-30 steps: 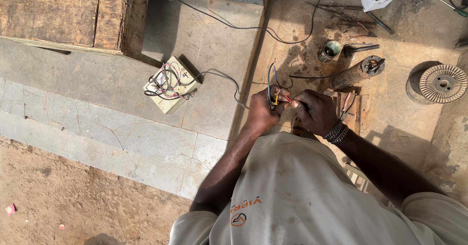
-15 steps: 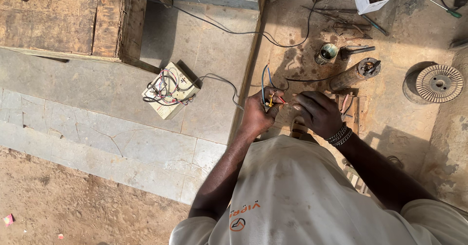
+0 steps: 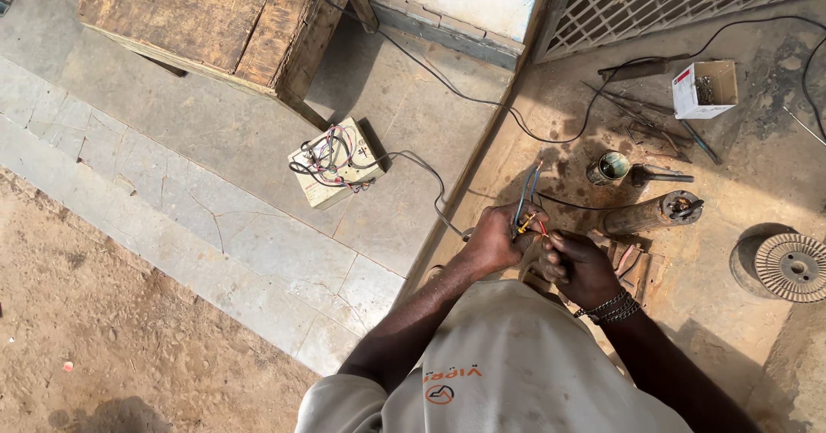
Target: The person sits on the ground and uses a chisel-like tool to scrape and clean the top rim of a submersible pump motor, working around its edge. They then handle the motor's power cable and connect the wires to a control box with meters on the ground, pressing its switches.
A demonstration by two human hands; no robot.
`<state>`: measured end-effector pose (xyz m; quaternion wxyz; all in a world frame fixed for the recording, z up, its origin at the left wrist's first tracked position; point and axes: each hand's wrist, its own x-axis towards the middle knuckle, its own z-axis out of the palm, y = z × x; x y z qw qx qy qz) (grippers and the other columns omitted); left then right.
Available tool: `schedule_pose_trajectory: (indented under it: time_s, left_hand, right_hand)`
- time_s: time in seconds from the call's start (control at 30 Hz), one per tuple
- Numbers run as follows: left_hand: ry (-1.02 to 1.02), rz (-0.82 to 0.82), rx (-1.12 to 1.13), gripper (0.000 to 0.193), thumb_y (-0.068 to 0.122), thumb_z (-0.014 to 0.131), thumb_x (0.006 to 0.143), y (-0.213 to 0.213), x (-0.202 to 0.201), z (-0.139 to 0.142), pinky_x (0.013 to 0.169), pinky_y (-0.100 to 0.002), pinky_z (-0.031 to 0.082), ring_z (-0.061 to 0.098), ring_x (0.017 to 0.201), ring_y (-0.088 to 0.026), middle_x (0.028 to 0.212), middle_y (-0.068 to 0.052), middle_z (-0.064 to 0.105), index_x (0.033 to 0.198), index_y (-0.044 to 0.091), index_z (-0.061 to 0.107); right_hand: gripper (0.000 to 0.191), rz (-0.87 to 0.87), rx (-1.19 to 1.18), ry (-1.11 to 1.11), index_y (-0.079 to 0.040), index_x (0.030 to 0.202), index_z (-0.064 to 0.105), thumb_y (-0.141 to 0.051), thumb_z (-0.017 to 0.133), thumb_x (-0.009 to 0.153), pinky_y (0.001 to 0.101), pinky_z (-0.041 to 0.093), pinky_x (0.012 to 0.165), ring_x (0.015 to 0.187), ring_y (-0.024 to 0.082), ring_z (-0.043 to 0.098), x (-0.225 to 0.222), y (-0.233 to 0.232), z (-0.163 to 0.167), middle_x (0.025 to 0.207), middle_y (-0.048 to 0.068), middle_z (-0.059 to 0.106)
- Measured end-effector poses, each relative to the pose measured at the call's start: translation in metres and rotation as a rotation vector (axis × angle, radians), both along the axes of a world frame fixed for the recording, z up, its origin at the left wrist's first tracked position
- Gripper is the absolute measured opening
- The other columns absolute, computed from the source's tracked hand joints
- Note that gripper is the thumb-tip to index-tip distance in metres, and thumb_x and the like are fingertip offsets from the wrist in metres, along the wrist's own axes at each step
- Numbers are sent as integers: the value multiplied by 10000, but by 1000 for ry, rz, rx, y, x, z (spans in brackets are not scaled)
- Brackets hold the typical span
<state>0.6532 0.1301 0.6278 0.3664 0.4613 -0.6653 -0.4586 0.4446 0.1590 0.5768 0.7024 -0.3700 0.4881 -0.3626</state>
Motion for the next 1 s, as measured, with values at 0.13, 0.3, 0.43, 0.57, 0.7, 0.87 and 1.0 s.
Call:
schedule_pose_trajectory:
  time_s: [0.13,0.3,0.43,0.57,0.7,0.87,1.0]
  left_hand:
    - [28,37,14,294,-23,733,826,-3,3,-10,864,-337,604,775,956,-204,1017,-84,780,1107,59,714]
    - [19,-13,-26,316,-38,732,760,1,-1,-28,888,-362,602,772,983,-231,1058,-83,794,1061,61,728]
    - [-84,-29,39,338,13,755,810,8,-6,-33,900,-405,582,761,980,-270,1052,-117,776,1139,80,724]
    - [13,-56,-11,405,46,782,797,16,-3,-27,935,-392,581,759,1029,-251,1011,-96,789,1189,72,687]
    - [14,-19,47,330,19,753,843,24,6,-21,874,-387,583,754,1019,-248,1051,-121,777,1168,51,706]
    - [29,2,126,281,-37,741,853,24,14,-14,806,-328,600,768,895,-175,930,-85,774,1119,36,692]
    - [137,-18,249,371,-51,722,869,23,15,-10,752,-292,577,698,854,-118,918,-48,750,1217,57,652]
  right_hand:
    - [281,-34,-729,485,-29,1201,665,-140,651,943,340,564,736,853,234,686,-2,0,21,1062,125,675]
    - [194,71,-1356,1058,-24,1095,702,-102,645,927,394,562,742,831,301,675,-5,-1,39,1029,132,669]
    - [134,141,-1164,1065,-13,976,737,-64,618,941,383,529,670,717,283,618,-10,6,16,899,128,649]
    - [221,62,-327,478,3,959,700,-169,634,1082,293,485,596,648,162,583,-9,14,-16,788,78,658]
    - [335,119,-129,208,46,1030,707,-260,616,1131,283,483,568,623,144,579,-8,19,-13,768,107,671]
    - [457,135,-1026,861,14,1229,649,-212,782,854,380,560,684,794,245,670,-8,20,16,1068,172,682]
    - [212,221,-1225,906,-93,1056,688,-71,734,851,406,575,697,834,258,676,7,14,21,974,72,679]
